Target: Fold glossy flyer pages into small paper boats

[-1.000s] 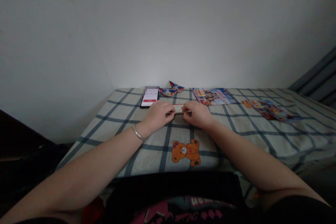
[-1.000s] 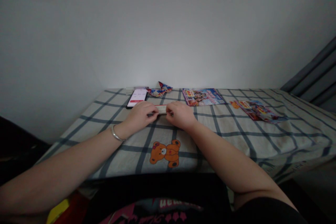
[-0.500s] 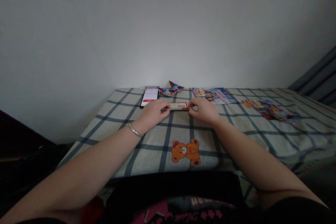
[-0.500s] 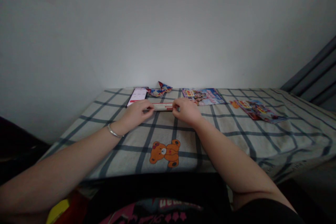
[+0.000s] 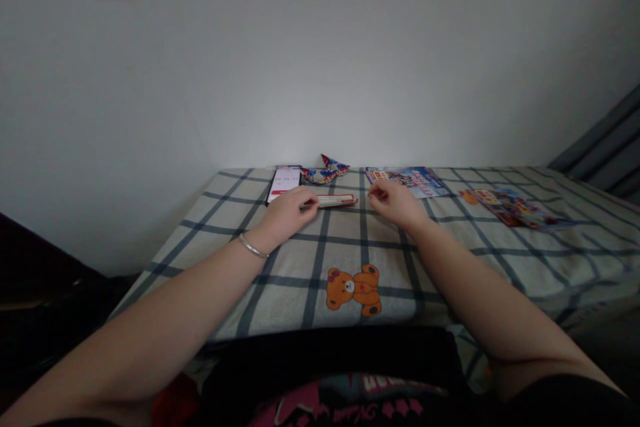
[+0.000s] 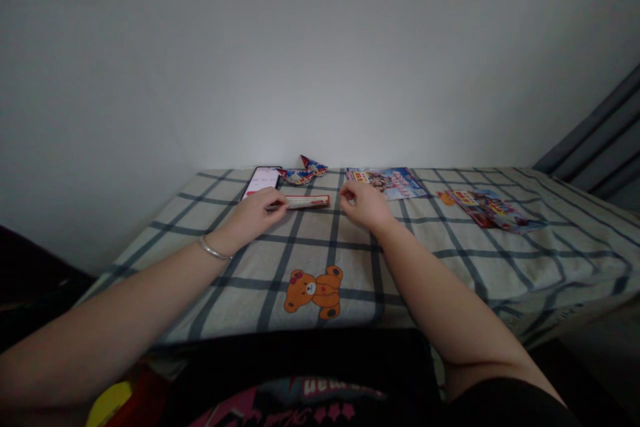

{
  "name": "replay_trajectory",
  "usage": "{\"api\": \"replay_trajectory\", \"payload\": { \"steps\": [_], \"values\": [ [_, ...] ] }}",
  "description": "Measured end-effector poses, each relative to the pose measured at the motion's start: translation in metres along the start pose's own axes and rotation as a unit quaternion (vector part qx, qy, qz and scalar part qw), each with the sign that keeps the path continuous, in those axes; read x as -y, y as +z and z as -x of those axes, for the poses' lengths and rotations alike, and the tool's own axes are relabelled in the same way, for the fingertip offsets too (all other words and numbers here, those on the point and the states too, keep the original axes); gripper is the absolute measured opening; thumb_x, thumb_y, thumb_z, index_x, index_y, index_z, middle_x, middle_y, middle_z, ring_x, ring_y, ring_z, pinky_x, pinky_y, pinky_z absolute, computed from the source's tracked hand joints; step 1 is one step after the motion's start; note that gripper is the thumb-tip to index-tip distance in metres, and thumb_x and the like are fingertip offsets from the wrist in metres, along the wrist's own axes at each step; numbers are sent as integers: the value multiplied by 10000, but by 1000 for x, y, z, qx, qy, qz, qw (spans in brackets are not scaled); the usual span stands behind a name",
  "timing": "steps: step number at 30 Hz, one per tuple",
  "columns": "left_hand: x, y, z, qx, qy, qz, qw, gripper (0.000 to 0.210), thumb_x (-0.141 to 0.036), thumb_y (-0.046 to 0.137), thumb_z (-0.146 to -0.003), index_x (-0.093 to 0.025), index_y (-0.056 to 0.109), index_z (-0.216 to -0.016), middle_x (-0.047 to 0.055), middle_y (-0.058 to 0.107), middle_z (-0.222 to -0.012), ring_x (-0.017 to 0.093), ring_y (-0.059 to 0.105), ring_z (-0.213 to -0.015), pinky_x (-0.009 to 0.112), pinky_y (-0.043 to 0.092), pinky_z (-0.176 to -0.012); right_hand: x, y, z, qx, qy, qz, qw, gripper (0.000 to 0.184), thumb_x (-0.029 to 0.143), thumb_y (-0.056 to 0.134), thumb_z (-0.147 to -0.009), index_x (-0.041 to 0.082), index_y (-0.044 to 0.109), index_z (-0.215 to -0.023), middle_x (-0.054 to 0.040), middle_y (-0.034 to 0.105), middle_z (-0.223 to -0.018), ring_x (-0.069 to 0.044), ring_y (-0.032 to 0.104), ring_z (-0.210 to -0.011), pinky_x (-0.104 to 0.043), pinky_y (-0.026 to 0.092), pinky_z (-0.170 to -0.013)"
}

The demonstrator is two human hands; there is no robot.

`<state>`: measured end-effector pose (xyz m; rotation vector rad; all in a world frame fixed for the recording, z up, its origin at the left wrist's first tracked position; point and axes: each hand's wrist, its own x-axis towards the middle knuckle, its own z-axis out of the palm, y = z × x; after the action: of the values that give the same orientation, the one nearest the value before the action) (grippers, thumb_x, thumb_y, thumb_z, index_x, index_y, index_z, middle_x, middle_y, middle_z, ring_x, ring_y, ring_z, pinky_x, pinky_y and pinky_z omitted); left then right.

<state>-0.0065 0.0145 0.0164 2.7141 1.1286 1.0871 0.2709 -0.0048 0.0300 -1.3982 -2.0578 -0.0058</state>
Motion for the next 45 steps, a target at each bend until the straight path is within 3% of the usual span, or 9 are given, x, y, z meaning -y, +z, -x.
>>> {"api": "replay_trajectory", "payload": {
  "steps": [5,12,19,26,35,45],
  "values": [
    [-7,2,1,2,17,-7,1000,73,-189,544,-879,-177,608,-846,25,637,-847,158,596,-777,267,460,-687,7,8,1,2,-82,-22,996,152,266,572,-852,190,689,-912,-57,701,-915,-196,619,-883,-313,459,-799],
    [-9,3,0,3,47,-39,998,73,-161,544,-872,-171,616,-878,40,662,-876,173,615,-797,292,467,-709,16,9,3,-14,-116,-6,993,116,244,583,-864,193,681,-832,-50,701,-868,-195,618,-882,-318,446,-845],
    [-21,6,0,29,120,-105,987,80,-158,553,-850,-189,626,-847,34,670,-864,194,612,-839,330,453,-751,38,13,9,22,-176,49,983,102,246,599,-875,196,679,-836,-69,701,-907,-201,600,-904,-304,432,-824],
    [-24,9,-2,54,174,-123,976,77,-146,552,-821,-190,604,-785,28,648,-832,199,587,-841,348,436,-791,46,17,10,73,-233,28,969,141,262,556,-921,195,668,-867,-62,703,-953,-201,600,-964,-303,439,-855],
    [-19,5,-2,38,125,-130,983,62,-143,547,-799,-191,560,-761,14,615,-784,193,562,-787,334,406,-757,31,7,7,79,-209,-32,974,127,226,551,-915,197,668,-876,-58,720,-967,-191,635,-980,-318,460,-897],
    [-7,-5,-5,48,100,-167,980,41,-170,544,-786,-185,575,-764,38,627,-801,215,567,-796,364,402,-777,1,7,1,61,-174,-94,978,132,186,570,-866,197,702,-859,-54,748,-941,-201,676,-897,-334,502,-836]
  ]
}}
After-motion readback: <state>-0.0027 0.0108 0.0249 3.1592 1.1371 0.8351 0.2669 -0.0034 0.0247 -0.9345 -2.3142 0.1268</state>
